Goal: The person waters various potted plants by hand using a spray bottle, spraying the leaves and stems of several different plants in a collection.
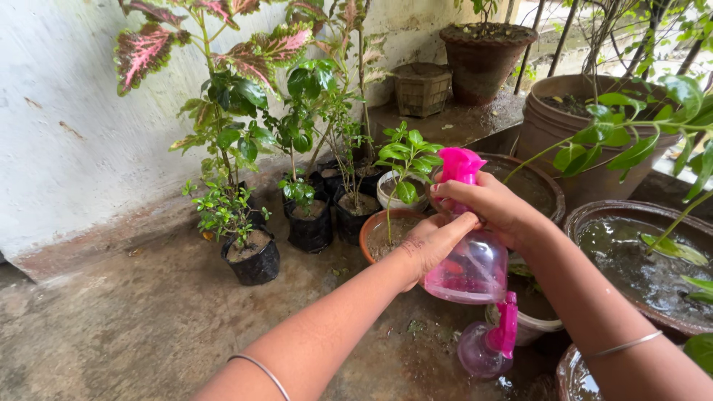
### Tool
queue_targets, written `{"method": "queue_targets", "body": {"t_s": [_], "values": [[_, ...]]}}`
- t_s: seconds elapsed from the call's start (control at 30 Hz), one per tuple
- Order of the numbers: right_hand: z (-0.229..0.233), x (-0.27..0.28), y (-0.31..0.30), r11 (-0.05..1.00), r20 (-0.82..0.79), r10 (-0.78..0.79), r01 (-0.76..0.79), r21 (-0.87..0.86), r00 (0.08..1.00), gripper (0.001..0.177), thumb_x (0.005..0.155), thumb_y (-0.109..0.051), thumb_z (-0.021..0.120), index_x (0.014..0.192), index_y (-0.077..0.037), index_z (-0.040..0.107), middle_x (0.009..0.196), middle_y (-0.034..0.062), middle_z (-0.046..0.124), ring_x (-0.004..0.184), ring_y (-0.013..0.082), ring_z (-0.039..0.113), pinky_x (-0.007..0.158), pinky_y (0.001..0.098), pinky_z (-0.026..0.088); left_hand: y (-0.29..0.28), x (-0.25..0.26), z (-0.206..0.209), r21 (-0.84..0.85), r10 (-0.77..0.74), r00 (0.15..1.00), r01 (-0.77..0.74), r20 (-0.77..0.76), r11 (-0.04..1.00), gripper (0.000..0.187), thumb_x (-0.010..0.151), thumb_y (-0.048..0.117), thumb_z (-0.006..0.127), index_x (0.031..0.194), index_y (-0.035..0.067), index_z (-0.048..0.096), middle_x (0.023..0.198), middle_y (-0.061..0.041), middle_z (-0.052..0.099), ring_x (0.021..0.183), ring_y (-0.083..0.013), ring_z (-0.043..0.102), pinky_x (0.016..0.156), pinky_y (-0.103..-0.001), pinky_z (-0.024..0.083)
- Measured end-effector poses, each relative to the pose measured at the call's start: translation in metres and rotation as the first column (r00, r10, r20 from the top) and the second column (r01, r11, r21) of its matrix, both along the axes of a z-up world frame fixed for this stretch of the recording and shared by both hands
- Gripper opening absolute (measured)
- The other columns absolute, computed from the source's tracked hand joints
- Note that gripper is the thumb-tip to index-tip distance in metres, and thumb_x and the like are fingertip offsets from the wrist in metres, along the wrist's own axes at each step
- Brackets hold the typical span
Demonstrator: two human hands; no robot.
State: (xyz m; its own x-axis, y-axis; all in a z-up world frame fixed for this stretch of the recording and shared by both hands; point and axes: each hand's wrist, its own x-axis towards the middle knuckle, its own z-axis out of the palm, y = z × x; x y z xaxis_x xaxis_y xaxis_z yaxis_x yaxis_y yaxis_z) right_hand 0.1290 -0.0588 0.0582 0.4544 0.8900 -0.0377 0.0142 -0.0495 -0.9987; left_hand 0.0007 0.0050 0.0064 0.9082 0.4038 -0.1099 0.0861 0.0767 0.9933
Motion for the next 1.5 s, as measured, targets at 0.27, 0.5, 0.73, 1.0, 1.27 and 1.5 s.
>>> {"method": "queue_targets", "body": {"t_s": [0.27, 0.5, 0.73, 1.0, 1.27, 1.5], "values": [[-0.005, 0.012, 0.012, 0.993, 0.061, -0.047, 0.041, 0.110, 0.997, 0.020, 0.078, -0.022, 0.072, 0.089, -0.005, 0.069, 0.078, 0.0025, 0.066, 0.066, 0.0120, 0.060, 0.059, 0.0296, 0.049, 0.012, 0.001, 0.013, 0.064, 0.008, 1.000, -0.009, 0.013, 0.998, 0.051, 0.094, 0.053, 0.059, 0.119, 0.010, 0.072, 0.103, -0.004, 0.068, 0.089, -0.0142, 0.066, 0.079, -0.031, 0.057], [-0.003, 0.007, 0.012, 0.993, 0.066, -0.037, 0.030, 0.113, 0.997, 0.019, 0.078, -0.023, 0.071, 0.085, -0.006, 0.070, 0.077, 0.0026, 0.066, 0.064, 0.0107, 0.060, 0.057, 0.0281, 0.048, 0.011, -0.003, 0.019, 0.093, 0.051, 0.998, -0.047, -0.042, 0.995, 0.047, 0.092, 0.052, 0.060, 0.115, 0.012, 0.071, 0.101, 0.000, 0.067, 0.089, -0.0094, 0.064, 0.079, -0.031, 0.057], [0.003, 0.009, 0.005, 0.989, 0.102, -0.083, 0.069, 0.128, 0.991, 0.017, 0.078, -0.021, 0.071, 0.089, -0.007, 0.069, 0.080, 0.0022, 0.065, 0.069, 0.0116, 0.058, 0.061, 0.0295, 0.048, 0.013, 0.013, 0.008, 0.122, 0.011, 0.999, -0.018, 0.052, 0.992, 0.045, 0.093, 0.050, 0.061, 0.110, 0.011, 0.074, 0.094, 0.000, 0.070, 0.084, -0.0109, 0.063, 0.077, -0.028, 0.053], [0.012, 0.008, 0.000, 0.981, 0.131, 0.018, -0.043, 0.189, 0.991, 0.025, 0.081, -0.017, 0.071, 0.097, 0.003, 0.070, 0.090, 0.0059, 0.069, 0.081, 0.0150, 0.064, 0.073, 0.0313, 0.053, -0.014, -0.004, 0.034, 0.124, 0.114, 0.993, -0.118, 0.036, 0.985, 0.050, 0.088, 0.049, 0.066, 0.109, 0.005, 0.075, 0.092, -0.004, 0.067, 0.081, -0.0151, 0.062, 0.074, -0.033, 0.052], [0.032, -0.025, 0.017, 0.985, -0.019, 0.106, -0.102, 0.140, 0.994, 0.030, 0.079, -0.015, 0.070, 0.107, -0.008, 0.068, 0.091, 0.0025, 0.073, 0.078, 0.0102, 0.063, 0.072, 0.0304, 0.054, -0.013, -0.035, 0.056, 0.220, 0.273, 0.961, -0.260, -0.032, 0.940, 0.067, 0.079, 0.053, 0.067, 0.124, 0.004, 0.066, 0.114, -0.012, 0.073, 0.103, -0.0225, 0.069, 0.089, -0.036, 0.053], [0.038, -0.043, 0.031, 0.985, 0.100, 0.126, -0.137, 0.103, 0.987, 0.030, 0.082, -0.017, 0.071, 0.106, 0.000, 0.067, 0.089, 0.0059, 0.069, 0.076, 0.0144, 0.064, 0.068, 0.0329, 0.052, -0.007, -0.057, 0.064, 0.237, 0.344, 0.939, -0.331, -0.015, 0.913, 0.071, 0.075, 0.056, 0.067, 0.126, 0.006, 0.068, 0.116, -0.012, 0.074, 0.105, -0.0234, 0.071, 0.090, -0.036, 0.054]]}}
